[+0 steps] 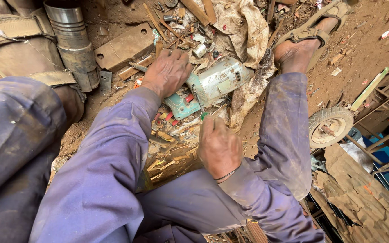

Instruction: The person sits on the ground in a scrap-filled workshop and disassembles a teal electric power tool by hand. They use a screwdriver to unscrew parts, pull the motor and housing apart, remove the plastic handle cover, and use pliers to work on the internal components.

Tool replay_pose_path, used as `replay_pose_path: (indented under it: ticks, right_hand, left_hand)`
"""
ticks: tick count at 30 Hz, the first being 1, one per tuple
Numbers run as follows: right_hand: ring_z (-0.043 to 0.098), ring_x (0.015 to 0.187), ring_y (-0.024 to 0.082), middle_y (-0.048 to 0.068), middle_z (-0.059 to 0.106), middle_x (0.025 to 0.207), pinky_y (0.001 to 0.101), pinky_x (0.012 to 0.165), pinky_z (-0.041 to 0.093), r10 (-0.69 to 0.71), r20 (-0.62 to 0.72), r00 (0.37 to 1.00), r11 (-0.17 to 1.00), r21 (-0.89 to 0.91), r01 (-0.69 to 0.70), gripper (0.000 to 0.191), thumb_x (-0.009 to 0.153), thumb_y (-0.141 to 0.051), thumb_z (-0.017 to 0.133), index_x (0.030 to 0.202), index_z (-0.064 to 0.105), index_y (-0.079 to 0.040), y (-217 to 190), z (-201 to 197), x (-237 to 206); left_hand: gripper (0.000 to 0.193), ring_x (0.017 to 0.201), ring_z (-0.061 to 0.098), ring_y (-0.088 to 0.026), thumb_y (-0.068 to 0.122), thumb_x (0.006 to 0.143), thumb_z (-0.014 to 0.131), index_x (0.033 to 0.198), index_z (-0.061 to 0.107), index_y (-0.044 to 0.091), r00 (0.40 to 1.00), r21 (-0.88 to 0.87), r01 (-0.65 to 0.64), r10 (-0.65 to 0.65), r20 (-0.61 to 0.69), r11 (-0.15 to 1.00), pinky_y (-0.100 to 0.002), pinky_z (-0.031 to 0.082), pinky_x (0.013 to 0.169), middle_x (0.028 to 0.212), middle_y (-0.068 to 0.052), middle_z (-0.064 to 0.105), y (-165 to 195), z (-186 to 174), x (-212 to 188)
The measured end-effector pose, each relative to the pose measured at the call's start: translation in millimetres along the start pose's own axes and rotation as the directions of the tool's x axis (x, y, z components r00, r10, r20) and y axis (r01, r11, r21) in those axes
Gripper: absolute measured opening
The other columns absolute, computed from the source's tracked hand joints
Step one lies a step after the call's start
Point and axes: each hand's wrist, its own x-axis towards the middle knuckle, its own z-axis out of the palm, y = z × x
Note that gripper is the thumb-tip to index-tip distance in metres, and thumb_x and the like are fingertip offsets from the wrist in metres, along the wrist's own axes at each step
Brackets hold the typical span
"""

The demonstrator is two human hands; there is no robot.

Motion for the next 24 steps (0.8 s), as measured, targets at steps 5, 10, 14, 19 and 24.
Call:
replay_pose_path:
  ticks: [5,10,14,19,24]
  right_hand:
    - [0.06,0.049,0.037,0.02,0.059,0.075,0.0505,0.043,0.046,-0.071,-0.06,0.996,0.997,-0.024,0.069,0.013,0.098,-0.015,0.063,0.1,0.063,-0.003,20.2,-11.0,21.6]
    - [0.062,0.062,0.041,0.02,0.061,0.077,0.0516,0.054,0.05,-0.112,-0.057,0.992,0.992,0.06,0.115,0.012,0.09,-0.013,0.066,0.087,0.064,-0.001,37.3,-27.8,54.4]
    - [0.063,0.075,0.039,0.016,0.06,0.08,0.0522,0.065,0.053,-0.272,-0.046,0.961,0.962,-0.03,0.271,0.003,0.082,-0.007,0.065,0.084,0.065,-0.004,28.2,-34.6,66.1]
    - [0.064,0.074,0.034,0.015,0.058,0.081,0.0489,0.06,0.054,-0.359,-0.015,0.933,0.928,-0.11,0.355,0.004,0.082,-0.006,0.065,0.082,0.064,-0.002,-2.0,-30.1,59.1]
    - [0.062,0.068,0.035,0.018,0.058,0.088,0.049,0.055,0.053,-0.261,-0.083,0.962,0.965,-0.045,0.258,0.006,0.082,-0.003,0.065,0.087,0.061,-0.002,-12.2,-15.9,59.6]
  left_hand:
    - [0.018,0.107,0.059,-0.025,0.02,0.094,0.057,0.1,0.07,0.01,0.999,0.029,-0.004,0.002,0.054,1.0,-0.04,0.048,0.082,0.105,-0.01,0.063,1.3,1.0,1.0]
    - [0.017,0.107,0.058,-0.026,0.017,0.096,0.055,0.102,0.069,0.009,0.996,-0.017,0.0,0.002,0.085,1.0,-0.042,0.047,0.084,0.107,-0.012,0.063,1.8,0.6,1.5]
    - [0.019,0.109,0.058,-0.027,0.018,0.093,0.056,0.104,0.069,0.01,1.0,0.004,-0.005,0.005,0.005,1.0,-0.042,0.047,0.085,0.108,-0.011,0.063,0.9,5.8,0.1]
    - [0.019,0.11,0.059,-0.027,0.018,0.094,0.056,0.103,0.07,0.009,1.0,-0.028,0.006,-0.005,0.03,1.0,-0.041,0.047,0.085,0.11,-0.012,0.064,-0.5,18.4,-2.0]
    - [0.02,0.112,0.059,-0.028,0.018,0.095,0.054,0.105,0.07,0.011,0.984,-0.053,0.109,-0.1,0.144,0.993,-0.044,0.048,0.089,0.113,-0.013,0.063,6.4,-10.7,9.3]
